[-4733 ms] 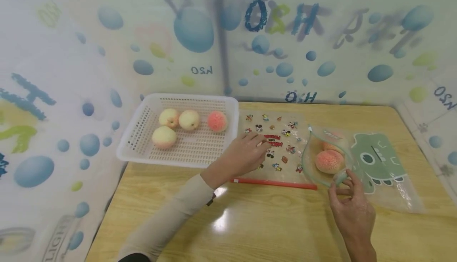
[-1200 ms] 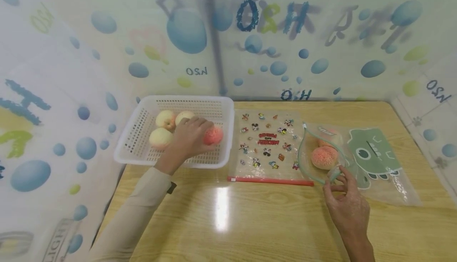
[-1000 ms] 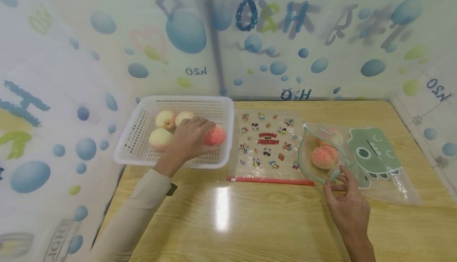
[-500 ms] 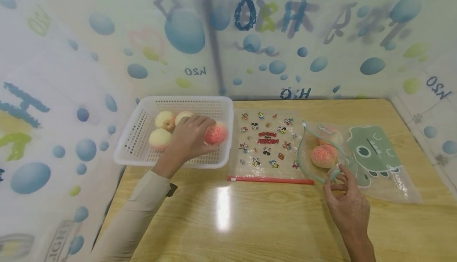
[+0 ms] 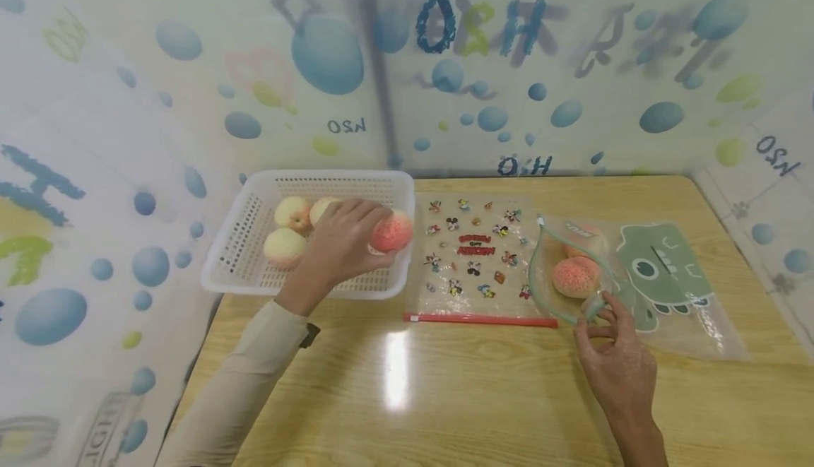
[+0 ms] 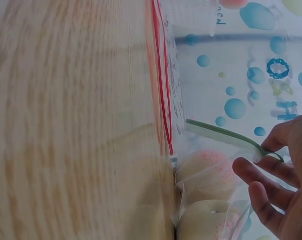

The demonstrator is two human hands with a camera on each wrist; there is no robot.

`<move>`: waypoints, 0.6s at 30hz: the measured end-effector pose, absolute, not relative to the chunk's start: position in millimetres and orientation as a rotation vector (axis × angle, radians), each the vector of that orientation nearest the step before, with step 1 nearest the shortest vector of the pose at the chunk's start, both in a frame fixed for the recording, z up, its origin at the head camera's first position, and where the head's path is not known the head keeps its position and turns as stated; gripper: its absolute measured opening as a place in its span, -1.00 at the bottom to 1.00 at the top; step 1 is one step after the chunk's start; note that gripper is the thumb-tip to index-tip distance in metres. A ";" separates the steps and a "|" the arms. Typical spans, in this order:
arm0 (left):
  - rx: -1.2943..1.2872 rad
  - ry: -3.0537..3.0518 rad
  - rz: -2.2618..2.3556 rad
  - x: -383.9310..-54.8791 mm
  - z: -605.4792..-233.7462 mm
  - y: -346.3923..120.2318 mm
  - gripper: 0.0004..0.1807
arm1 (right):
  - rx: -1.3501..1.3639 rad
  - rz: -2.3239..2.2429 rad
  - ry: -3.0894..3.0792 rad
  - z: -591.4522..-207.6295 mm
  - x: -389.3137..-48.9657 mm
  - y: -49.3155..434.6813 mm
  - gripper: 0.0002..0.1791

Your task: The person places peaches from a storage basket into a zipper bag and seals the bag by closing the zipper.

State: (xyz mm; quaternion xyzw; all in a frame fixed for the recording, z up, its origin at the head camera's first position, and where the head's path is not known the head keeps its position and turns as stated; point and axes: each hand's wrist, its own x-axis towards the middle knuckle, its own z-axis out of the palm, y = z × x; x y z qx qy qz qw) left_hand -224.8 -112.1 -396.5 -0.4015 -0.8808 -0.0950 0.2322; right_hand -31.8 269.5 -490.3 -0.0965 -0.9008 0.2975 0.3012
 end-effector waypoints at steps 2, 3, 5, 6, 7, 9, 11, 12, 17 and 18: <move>-1.120 -2.404 -0.269 -225.3 -396.3 -109.3 -0.36 | -0.256 0.788 -2.396 -489.6 -32.2 269.3 -0.42; -1.127 -2.400 -0.274 -225.5 -396.1 -107.6 -0.35 | -0.255 0.791 -2.398 -489.2 -32.4 269.3 -0.42; -1.137 -2.401 -0.279 -225.9 -394.9 -104.1 -0.33 | -0.251 0.795 -2.401 -488.7 -33.0 269.3 -0.43; -1.141 -2.406 -0.284 -225.9 -394.4 -102.5 -0.32 | -0.249 0.796 -2.403 -488.5 -33.2 269.4 -0.43; -1.144 -2.414 -0.290 -226.1 -394.1 -100.8 -0.31 | -0.246 0.796 -2.404 -488.3 -33.5 269.6 -0.43; -1.146 -2.424 -0.294 -226.1 -393.8 -96.8 -0.29 | -0.246 0.799 -2.406 -488.2 -33.6 269.9 -0.43; -1.148 -2.425 -0.296 -225.5 -393.5 -92.0 -0.30 | -0.251 0.802 -2.409 -488.0 -33.5 269.8 -0.43; -1.150 -2.422 -0.294 -224.7 -393.3 -89.2 -0.29 | -0.255 0.805 -2.411 -488.0 -33.3 269.7 -0.43; -1.185 -2.395 -0.291 -220.0 -395.2 -70.8 -0.31 | -0.274 0.817 -2.419 -486.9 -32.4 269.0 -0.42; -1.191 -2.393 -0.288 -218.9 -396.1 -66.6 -0.31 | -0.275 0.816 -2.420 -486.8 -32.3 268.9 -0.43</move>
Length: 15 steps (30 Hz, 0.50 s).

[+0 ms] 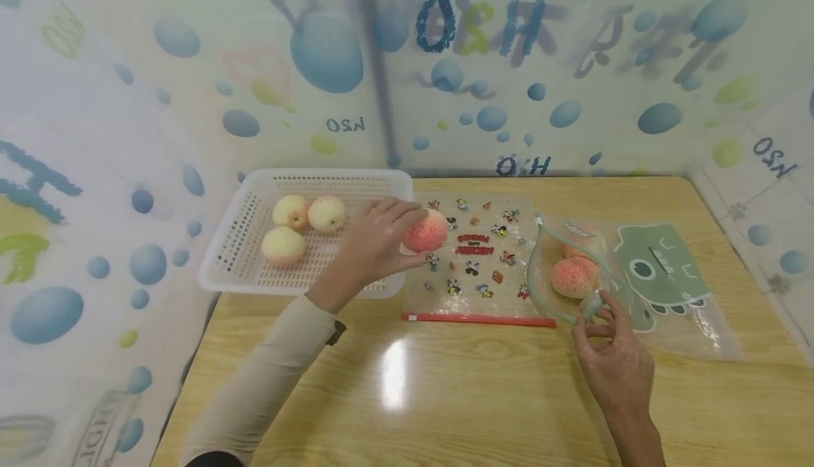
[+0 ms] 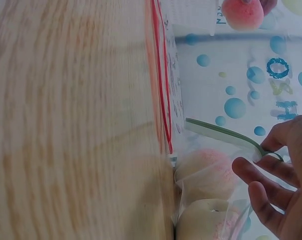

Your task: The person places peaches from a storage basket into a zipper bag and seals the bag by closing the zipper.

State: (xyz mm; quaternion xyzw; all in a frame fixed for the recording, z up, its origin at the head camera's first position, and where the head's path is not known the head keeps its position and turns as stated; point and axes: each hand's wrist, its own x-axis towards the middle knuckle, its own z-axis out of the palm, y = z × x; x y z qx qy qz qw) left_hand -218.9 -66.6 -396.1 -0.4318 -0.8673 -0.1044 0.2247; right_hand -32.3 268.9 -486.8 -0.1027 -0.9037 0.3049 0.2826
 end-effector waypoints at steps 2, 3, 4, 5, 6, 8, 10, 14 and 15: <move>-1.206 -2.393 -0.287 -216.8 -398.1 -57.3 -0.32 | -0.276 0.811 -2.421 -487.0 -31.8 269.1 -0.43; -1.212 -2.398 -0.283 -215.6 -399.0 -52.6 -0.31 | -0.276 0.809 -2.421 -487.1 -31.6 269.2 -0.43; -1.217 -2.403 -0.278 -214.4 -400.1 -48.0 -0.30 | -0.276 0.809 -2.420 -487.2 -31.4 269.3 -0.43; -1.222 -2.408 -0.271 -213.3 -401.0 -43.5 -0.30 | -0.277 0.805 -2.420 -487.4 -31.3 269.5 -0.43; -1.224 -2.413 -0.266 -212.3 -402.2 -38.9 -0.29 | -0.278 0.803 -2.418 -487.5 -31.1 269.8 -0.43; -1.231 -2.422 -0.257 -209.9 -404.6 -30.2 -0.28 | -0.277 0.800 -2.414 -487.8 -30.8 270.5 -0.43; -1.244 -2.418 -0.261 -207.7 -407.6 -21.9 -0.29 | -0.268 0.790 -2.411 -488.3 -30.8 271.6 -0.44; -1.292 -2.392 -0.287 -203.1 -412.1 -6.1 -0.31 | -0.236 0.769 -2.405 -488.6 -31.6 274.9 -0.44; -1.303 -2.387 -0.304 -201.9 -413.5 -2.5 -0.31 | -0.227 0.764 -2.405 -488.7 -31.9 275.8 -0.44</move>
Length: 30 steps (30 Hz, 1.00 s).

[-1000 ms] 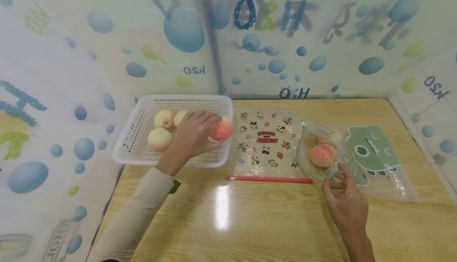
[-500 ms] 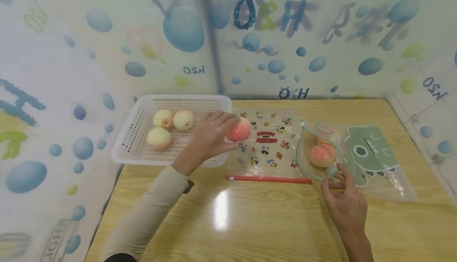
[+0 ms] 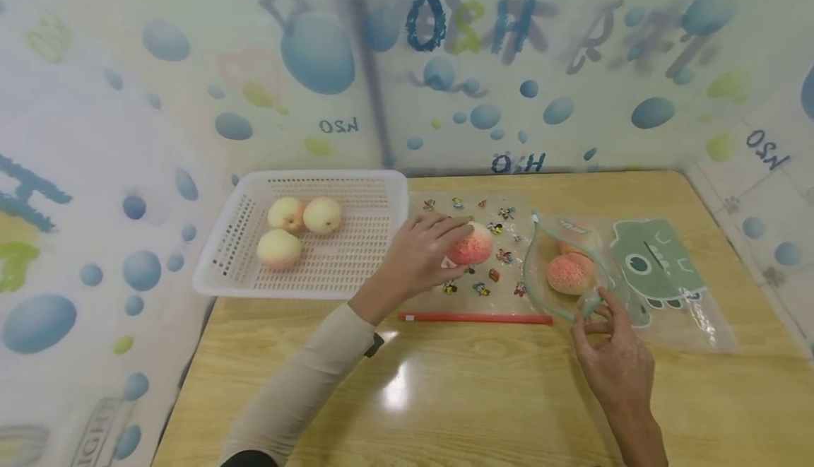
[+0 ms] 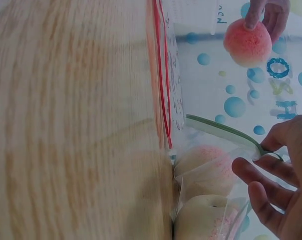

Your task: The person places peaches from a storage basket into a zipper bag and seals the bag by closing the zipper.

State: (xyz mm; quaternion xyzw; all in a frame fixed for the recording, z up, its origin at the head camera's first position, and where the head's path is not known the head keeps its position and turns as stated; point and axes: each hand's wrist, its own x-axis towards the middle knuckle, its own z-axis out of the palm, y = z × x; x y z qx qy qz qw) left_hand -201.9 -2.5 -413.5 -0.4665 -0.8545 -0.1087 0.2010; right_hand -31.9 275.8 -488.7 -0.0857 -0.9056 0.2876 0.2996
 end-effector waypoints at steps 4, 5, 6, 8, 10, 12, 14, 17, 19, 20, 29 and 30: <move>-1.351 -2.379 -0.329 -198.0 -419.4 8.0 -0.30 | -0.219 0.760 -2.403 -489.0 -32.3 277.3 -0.44; -1.361 -2.370 -0.334 -197.4 -421.4 10.1 -0.30 | -0.219 0.760 -2.401 -489.1 -32.2 277.4 -0.44; -1.367 -2.365 -0.330 -196.6 -423.2 12.1 -0.31 | -0.220 0.757 -2.401 -489.2 -32.1 277.3 -0.44; -1.376 -2.356 -0.310 -195.1 -425.7 16.2 -0.33 | -0.221 0.757 -2.398 -489.5 -32.1 277.0 -0.44; -1.380 -2.350 -0.271 -193.0 -428.0 20.6 -0.34 | -0.216 0.756 -2.394 -489.9 -32.5 276.9 -0.44; -1.400 -2.357 -0.252 -190.1 -430.2 25.6 -0.35 | -0.212 0.755 -2.391 -490.7 -33.0 276.9 -0.44; -1.425 -2.358 -0.237 -187.1 -433.2 32.1 -0.35 | -0.205 0.756 -2.389 -491.6 -33.3 276.6 -0.43; -1.457 -2.338 -0.275 -183.0 -440.8 44.5 -0.35 | -0.195 0.752 -2.386 -492.6 -33.0 276.0 -0.42; -1.464 -2.311 -0.298 -180.7 -447.1 54.2 -0.34 | -0.182 0.750 -2.385 -492.9 -32.4 275.5 -0.41; -1.465 -2.301 -0.300 -179.4 -449.9 59.3 -0.34 | -0.176 0.748 -2.384 -492.9 -32.1 275.3 -0.40; -1.563 -2.393 -0.218 -166.5 -456.7 95.0 -0.34 | -0.158 0.759 -2.376 -493.2 -31.7 275.4 -0.39; -1.576 -2.394 -0.210 -165.8 -456.8 98.0 -0.34 | -0.158 0.762 -2.378 -493.1 -31.6 274.9 -0.39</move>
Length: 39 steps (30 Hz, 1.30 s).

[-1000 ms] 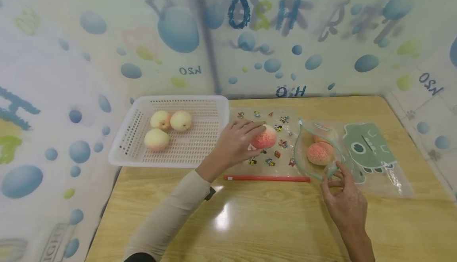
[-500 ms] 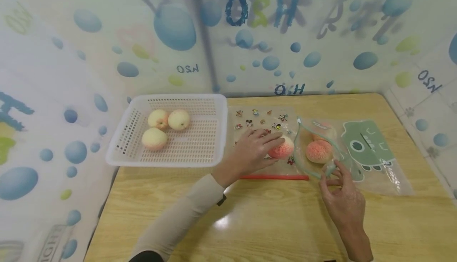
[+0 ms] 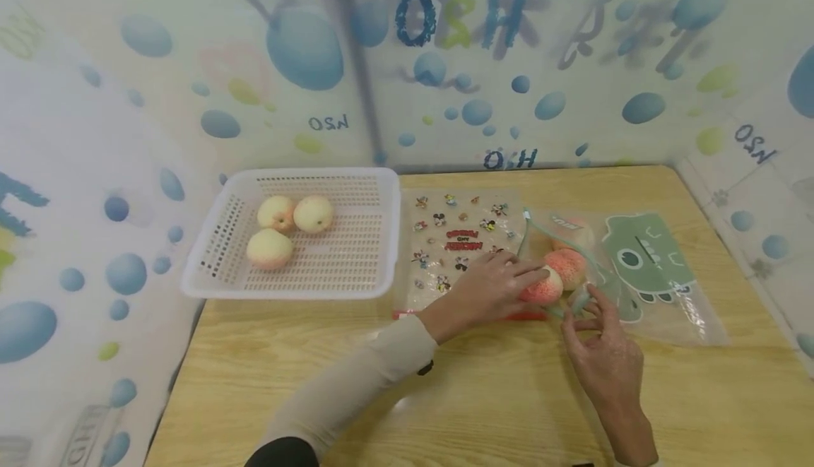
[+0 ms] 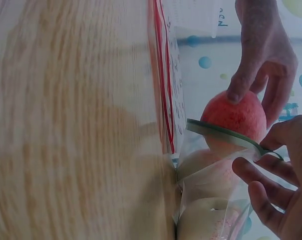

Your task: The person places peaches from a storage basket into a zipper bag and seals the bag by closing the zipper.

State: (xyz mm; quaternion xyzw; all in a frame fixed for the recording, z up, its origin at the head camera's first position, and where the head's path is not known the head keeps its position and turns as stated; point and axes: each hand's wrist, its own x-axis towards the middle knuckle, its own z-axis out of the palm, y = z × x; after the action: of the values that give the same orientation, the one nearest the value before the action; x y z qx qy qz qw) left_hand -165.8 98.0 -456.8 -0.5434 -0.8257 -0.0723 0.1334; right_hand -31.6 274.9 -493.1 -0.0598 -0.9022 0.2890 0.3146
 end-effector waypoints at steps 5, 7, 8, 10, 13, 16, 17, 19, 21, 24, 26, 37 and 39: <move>-1.647 -2.365 -0.188 -164.1 -458.9 107.3 -0.38 | -0.132 0.761 -2.382 -493.5 -32.4 270.8 -0.36; -1.668 -2.361 -0.201 -163.4 -459.7 109.4 -0.42 | -0.120 0.758 -2.379 -493.8 -32.8 269.9 -0.35; -1.668 -2.358 -0.201 -163.1 -460.4 110.2 -0.44 | -0.115 0.757 -2.375 -494.2 -33.1 269.7 -0.34; -1.659 -2.371 -0.248 -162.0 -461.7 111.7 -0.48 | -0.109 0.754 -2.366 -494.7 -33.3 269.5 -0.35; -1.654 -2.412 -0.324 -159.8 -466.4 114.1 -0.57 | -0.084 0.752 -2.349 -496.6 -33.6 269.3 -0.36; -1.674 -2.471 -0.352 -157.1 -471.1 116.3 -0.56 | -0.049 0.725 -2.343 -499.2 -34.3 268.6 -0.38; -1.676 -2.492 -0.361 -156.7 -472.8 117.1 -0.57 | -0.042 0.713 -2.341 -500.1 -34.6 268.2 -0.39; -1.638 -2.529 -0.310 -156.6 -474.7 117.8 -0.57 | -0.027 0.698 -2.339 -501.6 -35.4 267.4 -0.40; -1.541 -2.577 -0.249 -157.9 -475.9 118.0 -0.60 | -0.028 0.684 -2.331 -502.3 -36.0 266.8 -0.41; -1.390 -2.658 -0.119 -160.1 -477.7 117.5 -0.64 | -0.031 0.682 -2.313 -503.2 -36.4 266.6 -0.40; -1.368 -2.708 -0.066 -160.4 -478.5 117.3 -0.65 | -0.033 0.679 -2.304 -503.6 -36.3 266.5 -0.39; -1.530 -2.743 -0.187 -154.8 -481.3 121.9 -0.62 | -0.047 0.716 -2.269 -503.5 -35.8 266.5 -0.40; -1.626 -2.786 -0.135 -153.9 -481.1 123.6 -0.41 | -0.034 0.757 -2.240 -503.4 -36.7 266.5 -0.39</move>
State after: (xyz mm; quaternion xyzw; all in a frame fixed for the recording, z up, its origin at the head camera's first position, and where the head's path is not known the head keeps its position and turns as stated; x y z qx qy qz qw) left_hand -153.9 123.6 -481.1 -0.5031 -0.8621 -0.0418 -0.0437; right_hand -36.7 266.5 -503.4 -0.0133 -0.8767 0.2964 0.3787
